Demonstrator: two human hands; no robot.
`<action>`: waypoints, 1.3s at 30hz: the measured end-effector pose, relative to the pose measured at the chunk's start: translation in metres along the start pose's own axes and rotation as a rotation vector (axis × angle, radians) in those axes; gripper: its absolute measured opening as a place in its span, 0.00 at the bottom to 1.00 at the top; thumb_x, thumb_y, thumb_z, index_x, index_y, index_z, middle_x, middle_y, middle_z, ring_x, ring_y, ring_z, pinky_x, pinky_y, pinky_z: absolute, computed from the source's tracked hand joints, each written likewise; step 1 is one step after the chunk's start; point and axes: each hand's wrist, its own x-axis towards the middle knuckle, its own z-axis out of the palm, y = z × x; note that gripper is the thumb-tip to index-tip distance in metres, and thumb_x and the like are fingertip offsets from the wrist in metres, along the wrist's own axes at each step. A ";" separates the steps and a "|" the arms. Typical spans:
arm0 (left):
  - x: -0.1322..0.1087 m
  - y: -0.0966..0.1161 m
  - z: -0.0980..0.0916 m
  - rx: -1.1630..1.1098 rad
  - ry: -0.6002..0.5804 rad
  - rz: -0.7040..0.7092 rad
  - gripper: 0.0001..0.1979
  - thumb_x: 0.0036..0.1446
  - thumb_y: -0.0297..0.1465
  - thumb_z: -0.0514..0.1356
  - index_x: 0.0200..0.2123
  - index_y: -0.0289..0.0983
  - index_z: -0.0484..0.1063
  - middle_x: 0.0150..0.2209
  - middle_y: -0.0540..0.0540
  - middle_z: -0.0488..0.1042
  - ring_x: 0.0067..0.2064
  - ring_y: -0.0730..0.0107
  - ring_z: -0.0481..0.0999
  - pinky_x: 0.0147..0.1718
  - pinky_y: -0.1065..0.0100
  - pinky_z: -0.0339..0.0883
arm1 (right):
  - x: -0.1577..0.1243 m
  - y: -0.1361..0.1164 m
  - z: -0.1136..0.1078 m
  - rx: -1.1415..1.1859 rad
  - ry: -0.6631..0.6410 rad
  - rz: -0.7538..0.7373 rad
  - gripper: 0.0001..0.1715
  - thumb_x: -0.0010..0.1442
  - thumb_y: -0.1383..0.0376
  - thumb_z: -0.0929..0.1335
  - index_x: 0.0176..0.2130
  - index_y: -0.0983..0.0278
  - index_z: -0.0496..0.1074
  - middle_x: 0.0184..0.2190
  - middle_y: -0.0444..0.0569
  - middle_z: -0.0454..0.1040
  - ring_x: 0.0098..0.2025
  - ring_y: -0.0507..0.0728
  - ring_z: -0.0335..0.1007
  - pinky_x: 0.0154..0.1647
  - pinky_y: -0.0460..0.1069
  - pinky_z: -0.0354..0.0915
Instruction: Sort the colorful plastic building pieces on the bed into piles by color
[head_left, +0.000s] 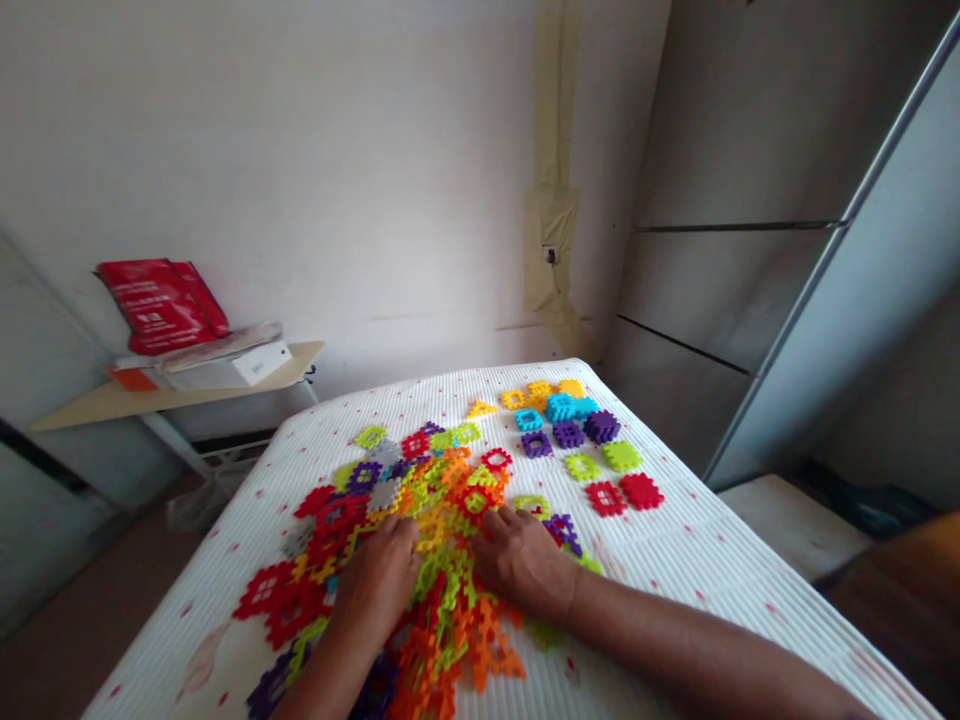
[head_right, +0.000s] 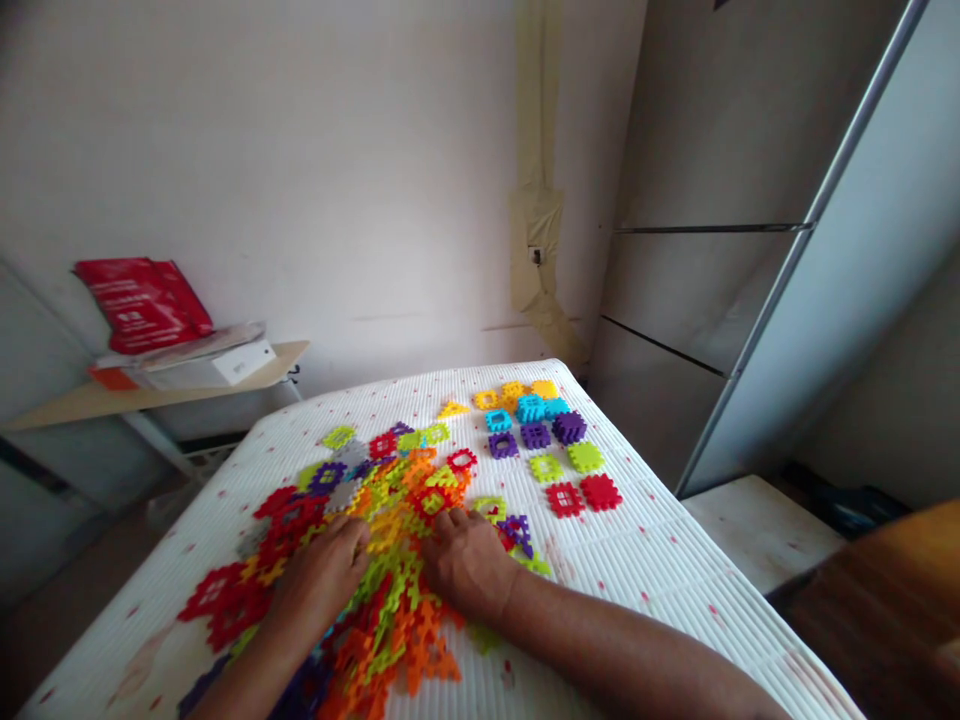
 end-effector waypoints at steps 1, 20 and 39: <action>0.000 -0.002 0.002 -0.028 0.010 0.002 0.08 0.51 0.21 0.51 0.26 0.38 0.66 0.30 0.48 0.70 0.31 0.70 0.71 0.30 0.71 0.59 | 0.000 0.000 0.001 -0.003 0.003 0.001 0.10 0.60 0.62 0.63 0.34 0.64 0.70 0.34 0.52 0.69 0.36 0.57 0.63 0.33 0.51 0.62; -0.004 0.026 -0.010 -0.502 0.562 0.205 0.07 0.54 0.25 0.54 0.26 0.39 0.69 0.31 0.48 0.73 0.35 0.71 0.74 0.37 0.71 0.68 | 0.030 0.007 -0.030 0.483 0.069 0.148 0.29 0.51 0.56 0.69 0.50 0.65 0.65 0.43 0.55 0.73 0.42 0.59 0.70 0.39 0.50 0.64; -0.039 -0.014 0.011 -0.386 0.674 0.208 0.06 0.55 0.31 0.56 0.34 0.42 0.73 0.39 0.49 0.75 0.39 0.72 0.77 0.41 0.74 0.69 | 0.130 0.236 -0.051 -0.183 -0.193 0.652 0.31 0.48 0.63 0.72 0.52 0.57 0.67 0.46 0.51 0.73 0.47 0.60 0.69 0.41 0.50 0.65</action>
